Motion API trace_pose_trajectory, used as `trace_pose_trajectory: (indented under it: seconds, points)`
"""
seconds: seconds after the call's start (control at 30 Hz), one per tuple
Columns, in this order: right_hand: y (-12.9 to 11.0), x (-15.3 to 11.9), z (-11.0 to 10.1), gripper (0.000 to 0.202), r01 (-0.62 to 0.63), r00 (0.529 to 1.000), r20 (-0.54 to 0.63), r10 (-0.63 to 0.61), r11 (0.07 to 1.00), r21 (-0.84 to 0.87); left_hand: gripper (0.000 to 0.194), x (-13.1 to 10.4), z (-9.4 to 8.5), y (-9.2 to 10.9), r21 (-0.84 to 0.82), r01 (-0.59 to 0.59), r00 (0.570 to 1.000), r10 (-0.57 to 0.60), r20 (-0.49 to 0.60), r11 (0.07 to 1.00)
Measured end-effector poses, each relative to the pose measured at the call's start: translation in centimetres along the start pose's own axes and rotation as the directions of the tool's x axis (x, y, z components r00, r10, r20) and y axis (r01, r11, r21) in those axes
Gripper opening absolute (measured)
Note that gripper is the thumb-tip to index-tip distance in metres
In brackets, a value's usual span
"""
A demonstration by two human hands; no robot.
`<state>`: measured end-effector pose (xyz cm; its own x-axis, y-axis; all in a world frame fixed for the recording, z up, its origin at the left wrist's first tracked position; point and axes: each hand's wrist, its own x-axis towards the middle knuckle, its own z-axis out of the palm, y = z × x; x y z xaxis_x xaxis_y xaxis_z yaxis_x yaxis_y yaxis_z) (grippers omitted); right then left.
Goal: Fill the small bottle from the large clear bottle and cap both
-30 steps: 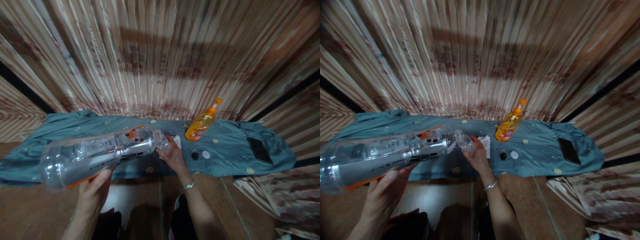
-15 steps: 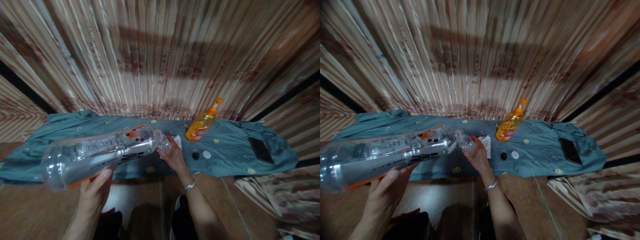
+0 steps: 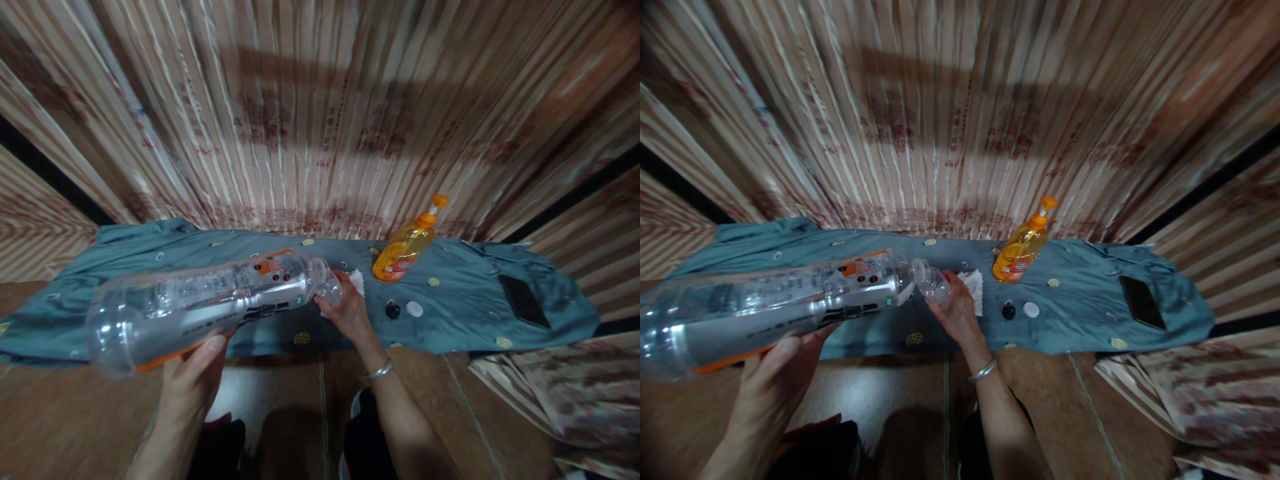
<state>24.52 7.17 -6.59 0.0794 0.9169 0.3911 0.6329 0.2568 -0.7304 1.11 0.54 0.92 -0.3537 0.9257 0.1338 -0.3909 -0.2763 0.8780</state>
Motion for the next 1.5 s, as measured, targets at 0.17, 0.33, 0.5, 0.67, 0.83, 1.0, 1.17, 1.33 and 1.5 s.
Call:
trace_pose_trajectory:
  seconds: [0.17,0.33,0.5,0.67,0.83,1.0,1.17,1.33,1.5]
  points:
    - [-0.1,0.0,-0.1,0.06,-0.03,1.0,0.002,0.03,1.0,0.005,0.017,0.2,-0.7,-0.3,0.019,0.003,0.999,-0.004,0.046,1.0]
    - [-0.2,0.0,0.0,0.058,-0.021,1.0,0.004,0.021,1.0,0.012,0.02,0.3,-0.7,-0.3,0.019,0.016,0.998,-0.017,0.058,1.0]
    - [-0.2,0.0,0.0,0.059,-0.025,1.0,0.0,0.025,0.999,0.022,0.025,0.2,-0.3,-0.1,0.025,0.017,0.999,-0.018,0.042,1.0]
    - [-0.4,0.1,-0.1,0.059,-0.041,0.999,0.018,0.041,0.999,0.013,0.023,0.0,0.3,0.2,0.017,0.017,1.0,-0.017,0.014,1.0]
    - [-0.4,0.0,-0.2,0.059,-0.042,0.999,0.011,0.042,0.999,0.012,0.032,0.0,0.6,0.3,0.015,0.026,1.0,-0.026,0.004,1.0]
    - [-0.4,0.0,-0.1,0.058,-0.035,0.999,0.007,0.035,0.999,0.002,0.032,0.0,0.3,0.1,-0.01,0.024,1.0,-0.024,0.004,1.0]
    - [-0.5,0.0,-0.2,0.058,-0.044,0.999,0.016,0.044,0.999,-0.014,0.019,0.0,-0.2,-0.2,0.001,0.024,0.999,-0.024,0.028,1.0]
    - [-0.6,0.0,-0.2,0.059,-0.045,0.999,0.008,0.045,0.999,-0.007,0.023,-0.1,0.1,0.0,-0.01,0.011,1.0,-0.011,0.017,1.0]
    - [-0.7,0.0,-0.2,0.059,-0.058,0.998,0.016,0.058,0.998,-0.018,0.023,0.2,-0.4,-0.2,-0.018,0.016,1.0,-0.016,0.024,1.0]
